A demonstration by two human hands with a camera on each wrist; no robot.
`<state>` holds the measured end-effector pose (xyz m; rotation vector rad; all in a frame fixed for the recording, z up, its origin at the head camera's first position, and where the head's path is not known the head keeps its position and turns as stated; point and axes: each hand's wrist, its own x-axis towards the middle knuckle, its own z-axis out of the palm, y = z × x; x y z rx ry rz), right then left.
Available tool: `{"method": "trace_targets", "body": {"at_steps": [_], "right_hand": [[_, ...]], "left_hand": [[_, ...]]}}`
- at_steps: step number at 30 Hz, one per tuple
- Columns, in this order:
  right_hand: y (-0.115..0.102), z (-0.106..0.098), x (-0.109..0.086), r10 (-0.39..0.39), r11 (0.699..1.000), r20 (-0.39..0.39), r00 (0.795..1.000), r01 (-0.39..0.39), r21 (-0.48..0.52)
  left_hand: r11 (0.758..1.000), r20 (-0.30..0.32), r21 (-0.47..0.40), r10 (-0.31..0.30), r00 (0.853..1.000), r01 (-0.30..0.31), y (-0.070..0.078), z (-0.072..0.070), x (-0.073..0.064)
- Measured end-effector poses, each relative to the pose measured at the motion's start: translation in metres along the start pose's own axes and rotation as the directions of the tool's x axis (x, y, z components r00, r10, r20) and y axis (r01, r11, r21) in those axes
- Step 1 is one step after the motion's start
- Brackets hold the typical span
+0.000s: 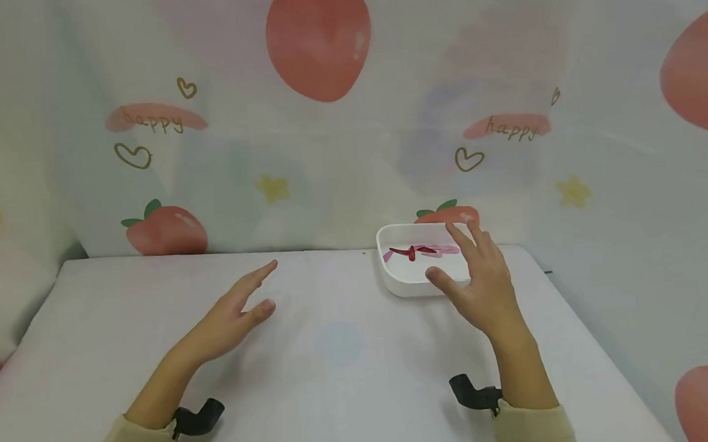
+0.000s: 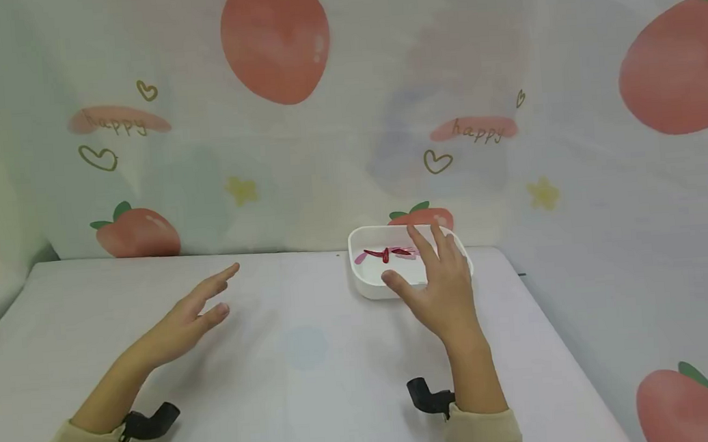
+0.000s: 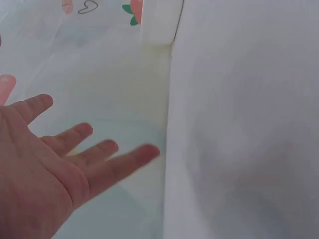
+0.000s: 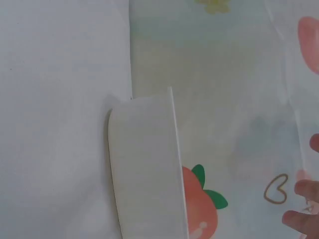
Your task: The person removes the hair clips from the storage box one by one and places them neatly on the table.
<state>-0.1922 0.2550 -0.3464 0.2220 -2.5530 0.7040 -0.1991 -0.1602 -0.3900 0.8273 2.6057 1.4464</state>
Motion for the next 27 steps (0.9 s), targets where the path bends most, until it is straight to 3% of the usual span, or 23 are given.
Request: {"method": "trace_targets", "body": {"at_steps": [2,4,7,11,18,23,27], "right_hand": [[0.007,-0.003,0.004,0.029,0.997,-0.021,0.999,-0.027,0.066],[0.016,-0.006,0.008,0.062,0.99,-0.029,0.998,-0.058,0.132],[0.032,-0.01,0.013,0.115,0.971,-0.022,0.993,-0.107,0.215],[0.055,-0.014,0.015,0.172,0.941,-0.005,0.985,-0.163,0.297],[0.088,-0.006,0.02,0.243,0.88,0.007,0.97,-0.224,0.418],[0.111,0.0,0.023,0.31,0.826,0.064,0.949,-0.302,0.476],[0.126,0.002,0.027,0.362,0.757,0.115,0.925,-0.364,0.543]], "left_hand": [[0.991,0.025,-0.135,0.004,1.0,0.0,-0.001,0.003,0.002],[0.967,0.044,-0.255,0.0,0.999,0.011,-0.002,0.006,0.006],[0.905,0.067,-0.423,-0.009,0.998,0.037,-0.004,0.013,0.015],[0.83,0.092,-0.552,-0.032,0.995,0.078,-0.006,0.023,0.032],[0.709,0.102,-0.686,-0.128,0.987,0.163,-0.008,0.039,0.07],[0.668,0.098,-0.72,-0.171,0.98,0.188,-0.009,0.052,0.096],[0.622,0.102,-0.75,-0.225,0.969,0.223,-0.01,0.064,0.114]]}}
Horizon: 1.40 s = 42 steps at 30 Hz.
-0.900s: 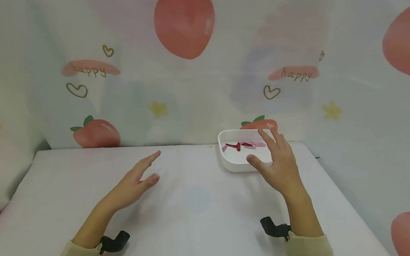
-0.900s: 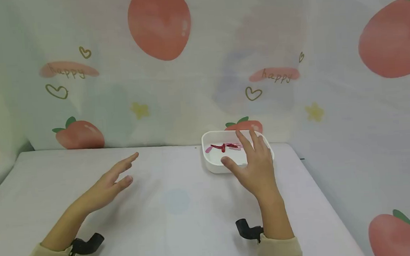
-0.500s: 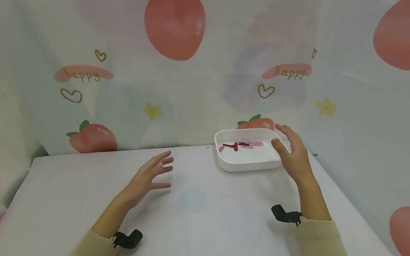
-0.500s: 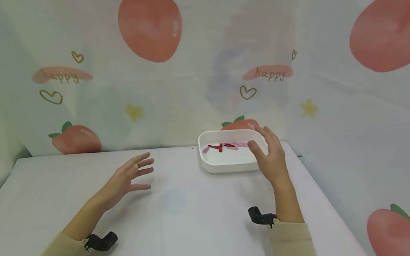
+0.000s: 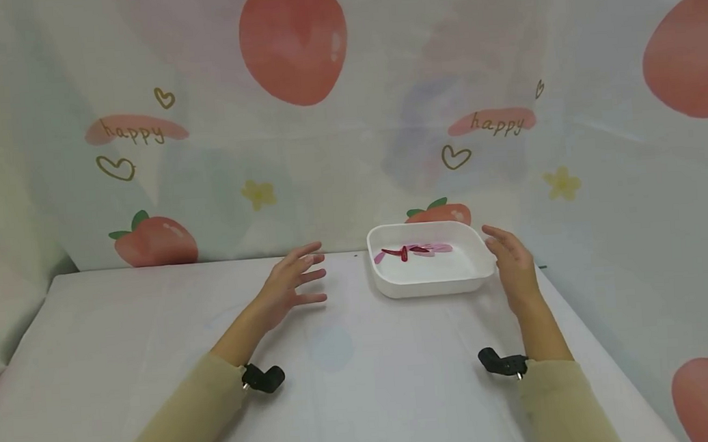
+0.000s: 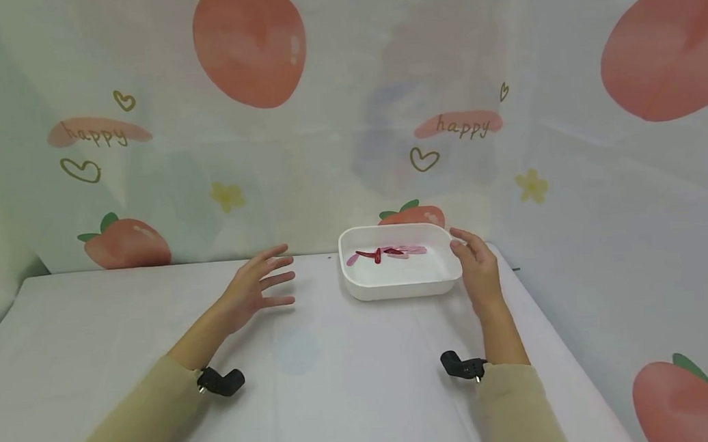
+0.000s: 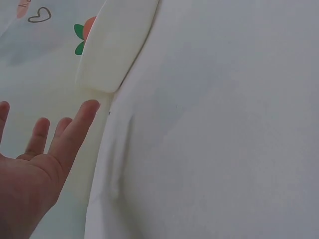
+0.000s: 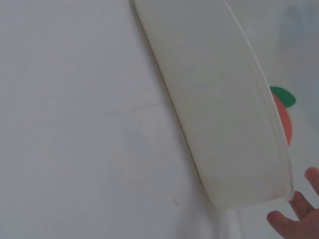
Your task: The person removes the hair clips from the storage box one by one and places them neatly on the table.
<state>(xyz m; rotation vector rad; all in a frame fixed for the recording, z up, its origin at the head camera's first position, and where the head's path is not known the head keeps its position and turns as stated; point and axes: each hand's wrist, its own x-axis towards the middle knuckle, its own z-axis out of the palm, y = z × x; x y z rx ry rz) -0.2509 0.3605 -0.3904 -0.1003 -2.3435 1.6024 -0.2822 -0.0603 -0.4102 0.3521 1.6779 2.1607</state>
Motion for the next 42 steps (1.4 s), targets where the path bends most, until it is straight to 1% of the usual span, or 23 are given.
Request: {"method": "trace_targets", "body": {"at_steps": [4,6,9,10,13,17,21,28,31,33,36,38,42], "right_hand": [[0.008,-0.006,0.009,0.088,0.994,0.043,0.995,-0.091,0.065],[0.011,-0.01,0.015,0.129,0.984,0.075,0.989,-0.137,0.113],[0.016,-0.015,0.024,0.186,0.961,0.128,0.974,-0.208,0.182],[0.016,-0.016,0.027,0.2,0.954,0.146,0.969,-0.227,0.196],[0.018,-0.018,0.035,0.217,0.948,0.207,0.954,-0.257,0.189],[0.017,-0.02,0.043,0.207,0.96,0.279,0.938,-0.25,0.129],[0.016,-0.022,0.051,0.206,0.965,0.347,0.915,-0.249,0.085],[0.025,-0.025,0.058,0.221,0.958,0.422,0.879,-0.278,0.077],[0.029,-0.026,0.059,0.223,0.959,0.454,0.863,-0.277,0.055],[0.031,-0.027,0.059,0.219,0.962,0.473,0.853,-0.269,0.041],[0.032,-0.027,0.06,0.216,0.965,0.485,0.848,-0.261,0.027],[0.033,-0.027,0.06,0.216,0.966,0.489,0.845,-0.258,0.021],[0.036,-0.026,0.058,0.229,0.964,0.477,0.849,-0.266,0.011]], "left_hand": [[0.998,-0.029,-0.041,-0.044,0.999,0.043,-0.008,0.009,0.017],[0.997,-0.038,-0.05,-0.062,0.997,0.06,-0.011,0.014,0.026],[0.995,-0.046,-0.067,-0.082,0.996,0.079,-0.015,0.022,0.036],[0.993,-0.047,-0.078,-0.087,0.995,0.084,-0.016,0.024,0.04],[0.989,-0.054,-0.108,-0.104,0.993,0.098,-0.019,0.029,0.048],[0.988,-0.055,-0.108,-0.113,0.992,0.107,-0.022,0.034,0.059],[0.986,-0.053,-0.124,-0.118,0.992,0.111,-0.024,0.037,0.069],[0.974,-0.074,-0.192,-0.134,0.988,0.117,-0.033,0.044,0.084],[0.97,-0.051,-0.206,-0.144,0.988,0.131,-0.037,0.049,0.087],[0.971,-0.03,-0.196,-0.142,0.989,0.134,-0.039,0.051,0.089],[0.976,0.002,-0.177,-0.132,0.991,0.13,-0.04,0.055,0.092],[0.98,0.012,-0.154,-0.129,0.992,0.13,-0.04,0.057,0.094],[0.983,0.022,-0.108,-0.15,0.988,0.152,-0.04,0.059,0.099]]}}
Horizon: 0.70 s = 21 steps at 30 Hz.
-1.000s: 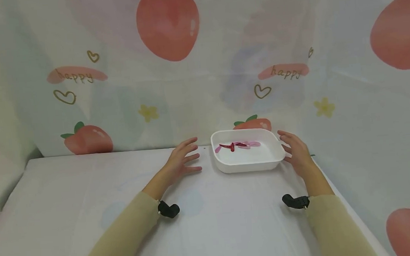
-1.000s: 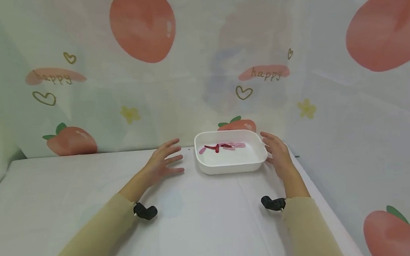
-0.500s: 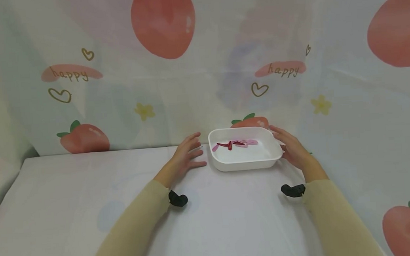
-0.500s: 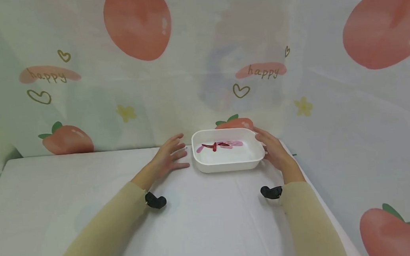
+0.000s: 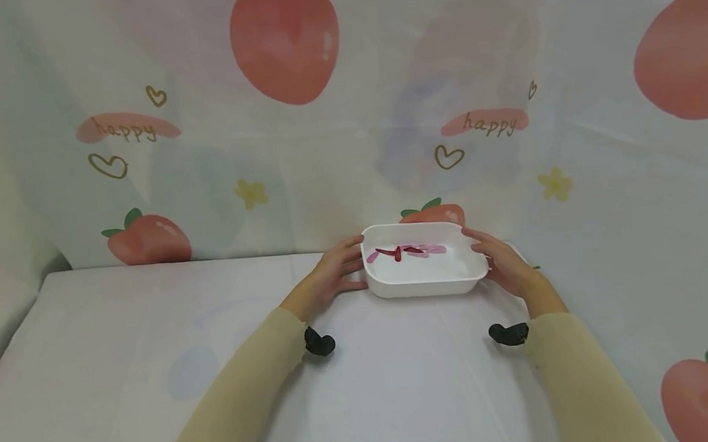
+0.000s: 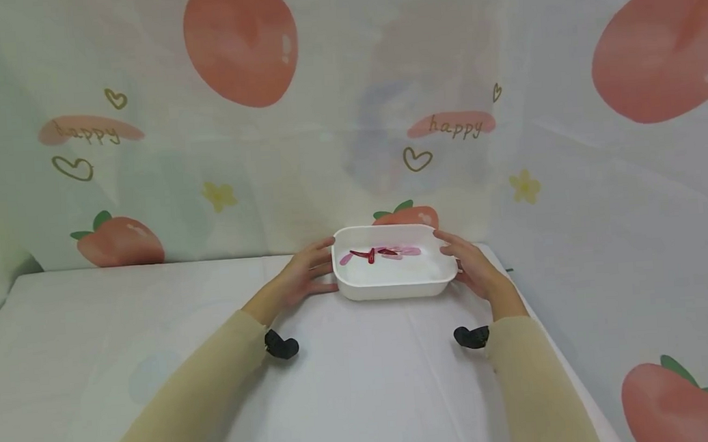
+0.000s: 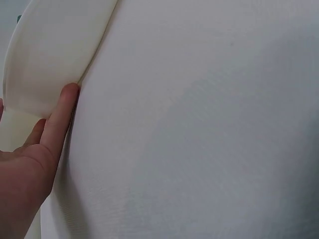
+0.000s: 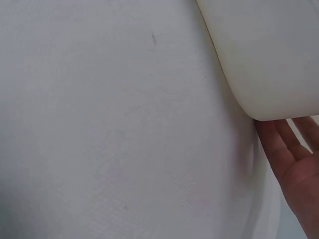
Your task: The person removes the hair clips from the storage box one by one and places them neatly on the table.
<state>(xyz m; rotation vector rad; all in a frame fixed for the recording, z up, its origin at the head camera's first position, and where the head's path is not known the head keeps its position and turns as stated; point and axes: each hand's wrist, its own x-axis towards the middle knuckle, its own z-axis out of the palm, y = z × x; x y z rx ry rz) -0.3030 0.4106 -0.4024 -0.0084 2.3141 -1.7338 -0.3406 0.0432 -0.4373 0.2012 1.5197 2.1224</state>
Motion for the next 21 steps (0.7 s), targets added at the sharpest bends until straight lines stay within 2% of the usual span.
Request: {"method": "trace_targets", "body": {"at_steps": [4,10,17,21], "right_hand": [[0.005,0.001,-0.002,0.023,1.0,-0.042,0.999,-0.023,-0.007],[0.011,0.005,-0.005,0.057,0.998,-0.082,0.995,-0.057,0.002],[0.016,0.009,-0.012,0.042,0.999,-0.086,0.995,-0.039,0.038],[0.017,0.013,-0.014,0.017,0.999,-0.088,0.996,-0.013,0.05]], "left_hand": [[0.999,-0.011,0.042,-0.002,1.0,0.003,-0.001,0.001,0.001],[0.999,-0.044,0.048,0.018,0.999,-0.016,-0.002,0.001,-0.005],[0.993,-0.086,0.111,-0.026,0.996,0.035,0.0,0.002,-0.011],[0.993,-0.082,0.112,-0.021,0.996,0.031,0.002,-0.001,-0.015]]}}
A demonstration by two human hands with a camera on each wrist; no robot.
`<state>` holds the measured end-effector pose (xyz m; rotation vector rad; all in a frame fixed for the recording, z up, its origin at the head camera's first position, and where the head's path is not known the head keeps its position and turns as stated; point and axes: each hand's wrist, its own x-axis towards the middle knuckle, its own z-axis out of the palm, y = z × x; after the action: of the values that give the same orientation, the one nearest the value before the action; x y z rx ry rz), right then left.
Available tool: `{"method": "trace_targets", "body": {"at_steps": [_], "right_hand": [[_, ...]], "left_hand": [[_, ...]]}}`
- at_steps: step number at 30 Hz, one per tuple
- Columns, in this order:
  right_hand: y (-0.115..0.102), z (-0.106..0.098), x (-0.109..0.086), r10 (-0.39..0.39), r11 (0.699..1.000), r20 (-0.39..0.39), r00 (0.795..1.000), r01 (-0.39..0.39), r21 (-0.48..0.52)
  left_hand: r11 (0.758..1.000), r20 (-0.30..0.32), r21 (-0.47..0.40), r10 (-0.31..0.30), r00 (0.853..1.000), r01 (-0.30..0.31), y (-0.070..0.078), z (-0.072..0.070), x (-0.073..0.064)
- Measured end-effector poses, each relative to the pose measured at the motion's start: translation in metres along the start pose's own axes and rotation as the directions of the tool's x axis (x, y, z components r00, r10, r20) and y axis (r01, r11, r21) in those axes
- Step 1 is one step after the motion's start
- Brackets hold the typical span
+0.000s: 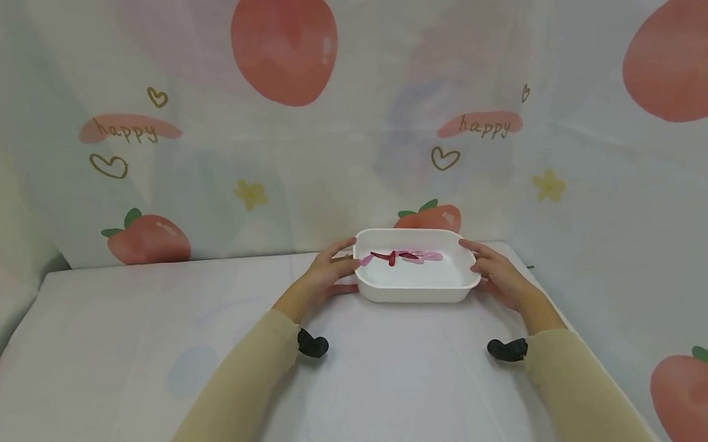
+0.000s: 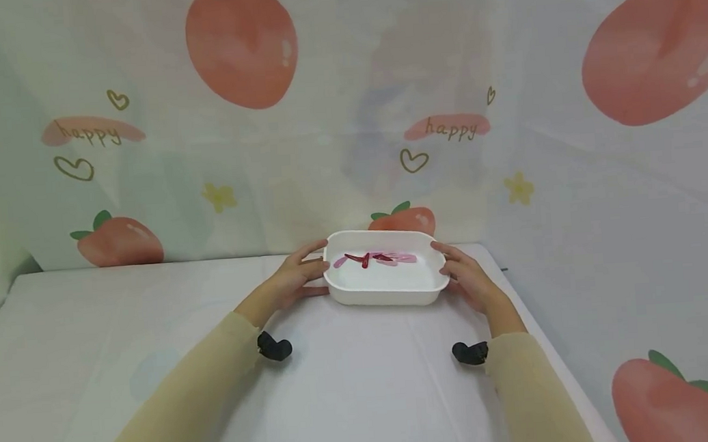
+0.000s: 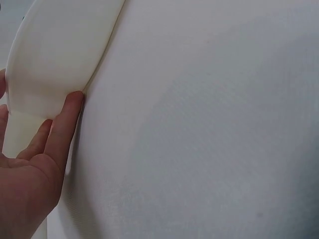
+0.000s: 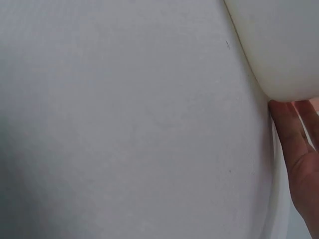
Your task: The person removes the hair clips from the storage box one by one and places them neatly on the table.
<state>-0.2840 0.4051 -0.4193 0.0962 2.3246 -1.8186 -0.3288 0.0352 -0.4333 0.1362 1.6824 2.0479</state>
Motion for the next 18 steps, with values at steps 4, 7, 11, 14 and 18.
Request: {"method": "trace_targets", "body": {"at_steps": [4,7,11,14,18], "right_hand": [[0.001,0.005,-0.004,-0.028,1.0,0.009,1.0,0.028,0.014],[0.001,0.007,-0.007,-0.041,0.999,0.016,0.999,0.04,0.028],[0.001,0.013,-0.01,-0.048,0.998,0.017,0.999,0.047,0.043],[0.0,0.018,-0.012,-0.053,0.998,0.021,0.998,0.052,0.047],[-0.001,0.024,-0.015,-0.06,0.997,0.03,0.998,0.058,0.051]], "left_hand": [[1.0,0.0,-0.004,0.006,1.0,-0.006,0.0,-0.004,-0.004],[1.0,-0.007,-0.004,0.004,1.0,-0.004,0.0,-0.006,-0.007],[1.0,-0.016,-0.001,0.008,1.0,-0.008,0.001,-0.008,-0.014],[1.0,-0.032,0.011,0.003,0.999,-0.003,0.002,-0.009,-0.021],[0.999,-0.049,0.038,-0.005,0.999,0.007,0.002,-0.012,-0.027]]}}
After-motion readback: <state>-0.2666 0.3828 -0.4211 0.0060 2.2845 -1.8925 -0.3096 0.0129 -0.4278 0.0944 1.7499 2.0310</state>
